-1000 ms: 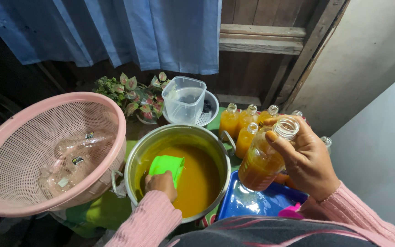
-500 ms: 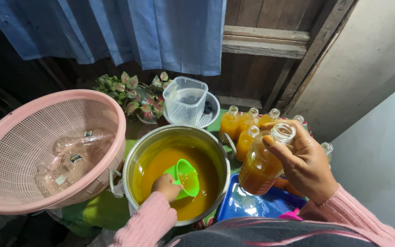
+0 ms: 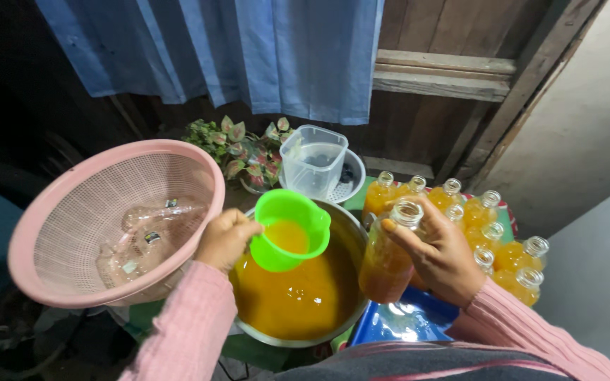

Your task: The person pours an orange-colored liquid from a large metal pot into clear plastic bottles using a green plastic scoop. They fill several bottles and place them on a tray next to the pot.

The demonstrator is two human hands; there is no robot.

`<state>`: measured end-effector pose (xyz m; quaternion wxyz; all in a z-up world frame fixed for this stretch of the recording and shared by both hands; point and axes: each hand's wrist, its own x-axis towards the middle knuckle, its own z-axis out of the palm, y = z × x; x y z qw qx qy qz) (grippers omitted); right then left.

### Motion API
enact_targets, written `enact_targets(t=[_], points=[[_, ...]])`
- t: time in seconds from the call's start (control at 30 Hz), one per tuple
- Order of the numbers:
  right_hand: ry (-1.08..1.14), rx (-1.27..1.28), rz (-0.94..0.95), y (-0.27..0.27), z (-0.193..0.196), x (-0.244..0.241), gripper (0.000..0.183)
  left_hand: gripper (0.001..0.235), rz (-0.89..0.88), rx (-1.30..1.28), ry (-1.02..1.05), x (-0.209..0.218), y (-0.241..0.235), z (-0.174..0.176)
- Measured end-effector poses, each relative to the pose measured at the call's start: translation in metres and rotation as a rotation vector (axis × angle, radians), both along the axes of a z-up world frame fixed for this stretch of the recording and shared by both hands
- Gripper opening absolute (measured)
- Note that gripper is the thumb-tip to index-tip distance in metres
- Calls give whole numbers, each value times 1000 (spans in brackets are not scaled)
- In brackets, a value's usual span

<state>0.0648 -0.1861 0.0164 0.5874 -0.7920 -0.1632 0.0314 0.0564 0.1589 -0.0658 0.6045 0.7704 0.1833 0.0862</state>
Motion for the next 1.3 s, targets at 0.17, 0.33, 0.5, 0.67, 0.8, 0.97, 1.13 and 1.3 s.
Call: enact_targets(t=[0.17,0.33,0.5,0.67,0.8,0.97,1.13,1.3], points=[[-19,26,62,22,-8,11,32,18,-40,-46,-181,-4,6,88],[-28,66,120,42,-18,20,34,23,-64,69,-130,-9,4,150],[-32,-54,148,50,-22,23,37,20,-116,157,-106,-9,-2,188],[-54,-13,168,55,-25,20,37,16,-157,151,-78,-9,-10,208],[-59,55,214,56,-24,17,37,17,-196,161,-60,-10,-15,217],[-39,32,228,58,-18,13,38,19,-200,235,5,-11,-18,222],[-53,43,258,60,-15,10,41,20,-247,209,-4,-8,-21,221],[-22,27,249,62,-14,8,41,19,-264,280,-2,-5,-22,220]])
